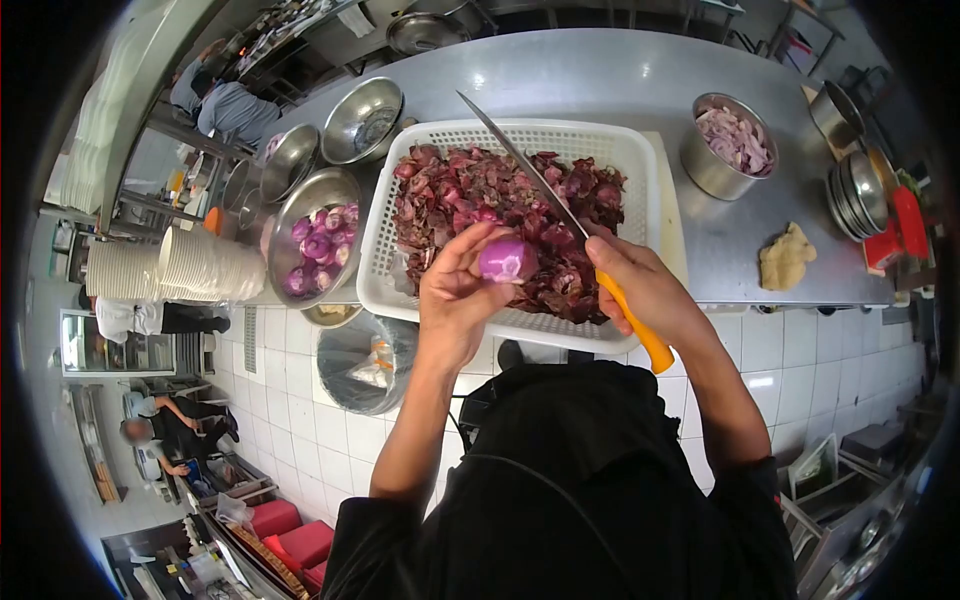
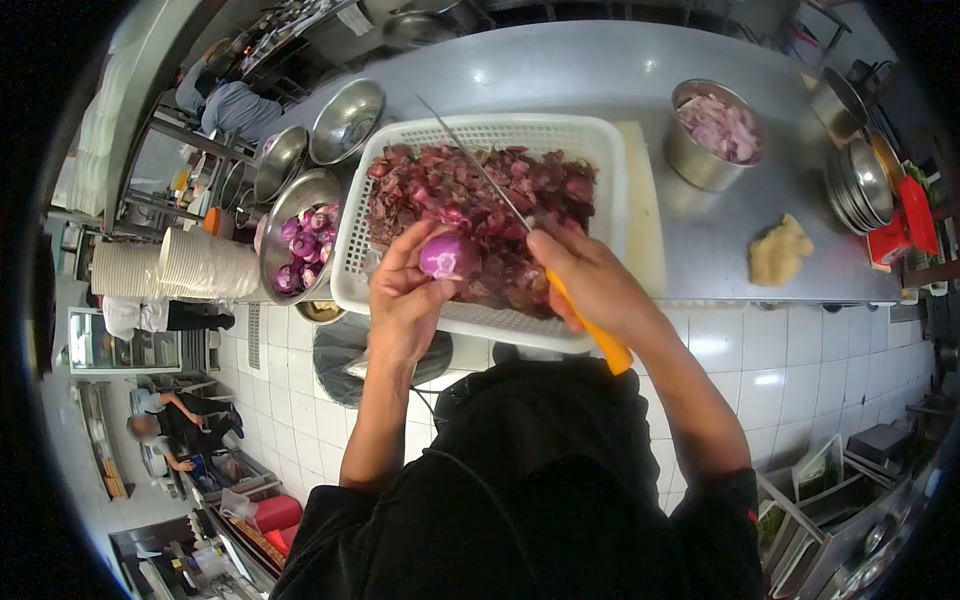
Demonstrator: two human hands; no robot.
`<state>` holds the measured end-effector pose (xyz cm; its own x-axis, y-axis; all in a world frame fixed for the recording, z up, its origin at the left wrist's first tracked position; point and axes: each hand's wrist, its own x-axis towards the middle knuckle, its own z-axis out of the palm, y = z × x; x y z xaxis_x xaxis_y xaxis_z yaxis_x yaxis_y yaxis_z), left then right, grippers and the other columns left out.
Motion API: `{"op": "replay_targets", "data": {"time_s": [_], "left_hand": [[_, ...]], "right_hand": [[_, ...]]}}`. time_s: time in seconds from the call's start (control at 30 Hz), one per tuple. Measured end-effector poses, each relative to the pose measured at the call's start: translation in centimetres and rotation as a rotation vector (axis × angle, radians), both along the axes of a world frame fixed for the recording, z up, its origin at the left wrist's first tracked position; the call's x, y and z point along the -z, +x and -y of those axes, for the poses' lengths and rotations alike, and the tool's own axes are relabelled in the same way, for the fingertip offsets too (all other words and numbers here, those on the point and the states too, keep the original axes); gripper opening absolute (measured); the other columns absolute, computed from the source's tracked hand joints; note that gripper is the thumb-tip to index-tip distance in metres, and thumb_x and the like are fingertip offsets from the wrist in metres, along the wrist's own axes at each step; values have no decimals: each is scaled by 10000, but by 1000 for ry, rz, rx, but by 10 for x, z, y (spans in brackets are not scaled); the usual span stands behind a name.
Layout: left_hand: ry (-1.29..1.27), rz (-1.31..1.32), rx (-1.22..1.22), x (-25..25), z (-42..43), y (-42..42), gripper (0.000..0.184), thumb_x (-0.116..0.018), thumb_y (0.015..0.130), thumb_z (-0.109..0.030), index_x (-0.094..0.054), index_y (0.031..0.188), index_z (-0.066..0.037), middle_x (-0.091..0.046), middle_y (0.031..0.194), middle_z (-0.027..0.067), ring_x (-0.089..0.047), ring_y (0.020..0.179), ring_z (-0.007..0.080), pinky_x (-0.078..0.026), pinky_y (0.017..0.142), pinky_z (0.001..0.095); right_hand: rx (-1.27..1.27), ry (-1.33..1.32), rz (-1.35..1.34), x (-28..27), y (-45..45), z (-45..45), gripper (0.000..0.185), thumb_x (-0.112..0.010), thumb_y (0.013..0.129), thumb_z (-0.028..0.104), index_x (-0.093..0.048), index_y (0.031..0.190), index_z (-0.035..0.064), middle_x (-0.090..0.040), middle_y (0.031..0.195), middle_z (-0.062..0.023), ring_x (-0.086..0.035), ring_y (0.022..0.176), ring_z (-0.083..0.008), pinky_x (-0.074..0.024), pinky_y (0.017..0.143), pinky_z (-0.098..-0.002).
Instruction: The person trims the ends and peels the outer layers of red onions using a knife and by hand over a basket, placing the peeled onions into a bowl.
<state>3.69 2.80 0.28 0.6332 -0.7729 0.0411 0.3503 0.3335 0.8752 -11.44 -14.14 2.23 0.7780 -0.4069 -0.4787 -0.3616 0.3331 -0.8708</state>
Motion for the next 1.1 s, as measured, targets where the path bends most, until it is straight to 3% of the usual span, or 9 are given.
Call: {"op": "replay_targets", "data": {"time_s": [0.13, 0.23, 0.33, 0.43, 0.53, 0.6, 0.67, 0.87, 1.1], "left_hand": [[104, 37, -15, 11, -2, 5, 588, -654, 764, 190, -542, 1307, -4, -630, 1231, 120, -629, 1088, 182, -541, 908, 304], [166, 108, -64, 6, 2, 1, 555, -664, 778, 169, -548, 1296, 6, -649, 1177, 115, -635, 1060, 171, -542, 898, 297], [235, 158, -88, -2, 7, -5, 512, -679, 781, 150, -561, 1261, 18, -666, 1122, 108, -646, 1019, 159, -545, 885, 293], [288, 153, -101, -3, 9, -7, 475, -689, 786, 133, -569, 1233, 24, -675, 1091, 101, -655, 979, 151, -554, 860, 291], [263, 159, -110, -1, 10, -10, 421, -694, 796, 116, -583, 1192, 23, -682, 1066, 93, -662, 945, 144, -564, 823, 290], [214, 149, -99, -3, 12, -11, 363, -699, 804, 101, -602, 1144, 18, -689, 1038, 83, -666, 922, 139, -567, 795, 288], [240, 166, -105, -7, 12, -13, 307, -703, 805, 94, -617, 1088, 10, -696, 998, 67, -669, 899, 133, -566, 778, 286], [259, 211, -128, -11, 11, -18, 249, -709, 807, 80, -633, 1028, -6, -702, 940, 44, -674, 854, 125, -563, 758, 285], [271, 234, -124, -4, 7, -14, 307, -695, 791, 100, -611, 1073, 11, -697, 982, 72, -675, 895, 144, -563, 799, 285]], "right_hand": [[7, -96, 77, -1, -3, -12, 585, -558, 990, 440, -496, 1442, 73, -496, 618, 2, -455, 466, -95, -362, 430, -263], [8, -71, 90, 4, -5, -9, 584, -550, 992, 447, -507, 1427, 61, -487, 625, 2, -440, 459, -84, -334, 426, -251], [-57, -85, -18, -1, -5, -3, 593, -548, 990, 442, -503, 1424, 40, -561, 667, -40, -523, 515, -129, -417, 487, -279], [-36, -424, 79, 5, -7, -15, 617, -536, 993, 431, -473, 1424, -6, -650, 737, -139, -650, 639, -243, -503, 613, -345], [-65, -621, 223, -4, -12, -34, 631, -561, 982, 376, -436, 1417, -64, -672, 829, -238, -696, 795, -361, -524, 723, -399], [-122, -697, 275, -13, -13, -41, 630, -583, 971, 343, -428, 1408, -83, -659, 822, -256, -690, 794, -386, -521, 708, -406], [-153, -763, 324, -19, -12, -44, 615, -617, 950, 286, -431, 1386, -105, -642, 775, -248, -680, 736, -398, -517, 668, -417], [-178, -789, 332, -20, -11, -45, 606, -609, 954, 277, -433, 1380, -117, -616, 670, -212, -660, 638, -382, -501, 598, -417], [-147, -774, 336, -13, -7, -47, 538, -610, 953, 274, -508, 1342, -85, -636, 730, -230, -673, 691, -388, -509, 625, -417]]}}
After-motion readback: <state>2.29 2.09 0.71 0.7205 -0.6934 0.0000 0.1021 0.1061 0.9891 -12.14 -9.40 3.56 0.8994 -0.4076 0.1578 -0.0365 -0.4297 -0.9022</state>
